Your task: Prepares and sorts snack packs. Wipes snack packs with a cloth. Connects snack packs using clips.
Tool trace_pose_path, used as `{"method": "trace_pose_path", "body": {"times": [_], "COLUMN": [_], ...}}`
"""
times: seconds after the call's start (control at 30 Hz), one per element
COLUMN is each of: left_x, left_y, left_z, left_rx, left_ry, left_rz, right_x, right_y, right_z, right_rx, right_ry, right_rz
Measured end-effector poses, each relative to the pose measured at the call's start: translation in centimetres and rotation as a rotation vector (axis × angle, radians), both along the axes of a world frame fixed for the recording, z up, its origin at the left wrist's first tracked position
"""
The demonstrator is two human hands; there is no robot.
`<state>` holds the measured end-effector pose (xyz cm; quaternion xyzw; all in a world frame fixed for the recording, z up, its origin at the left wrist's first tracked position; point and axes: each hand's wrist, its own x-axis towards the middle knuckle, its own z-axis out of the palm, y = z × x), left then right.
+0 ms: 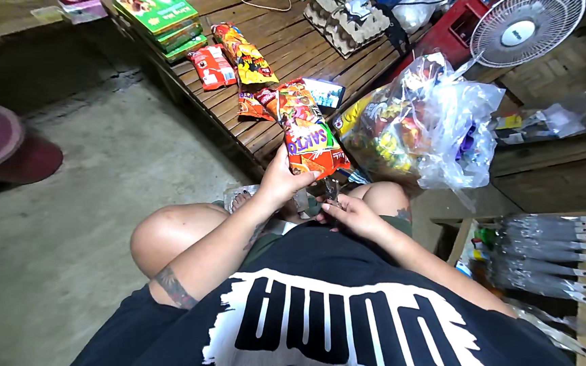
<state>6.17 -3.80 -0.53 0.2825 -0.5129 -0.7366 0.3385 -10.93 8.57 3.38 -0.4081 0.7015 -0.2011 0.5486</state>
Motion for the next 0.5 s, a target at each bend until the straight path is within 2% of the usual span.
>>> {"method": "trace_pose_path", "body": {"times": [0.13, 0.3, 0.5], "left_x": [-0.18, -0.46, -0.40], "left_y": [0.07, 0.36, 0.47], "left_z": [-0.19, 0.27, 0.34], "left_rx": [-0.031, 0.034, 0.073], "left_ry": [-0.025, -0.018, -0.035], "left_rz": [0.005, 0.013, -0.004], "right_x": [-0.15, -0.27, 0.37], "right_y": [-0.05, 0.10, 0.46], "right_z": [-0.28, -0.57, -0.45], "right_rx": [-0.050, -0.143, -0.116], "right_ry": [0.076, 0.365, 0.334], "right_rz": [0.044, 0.165, 0.189]}}
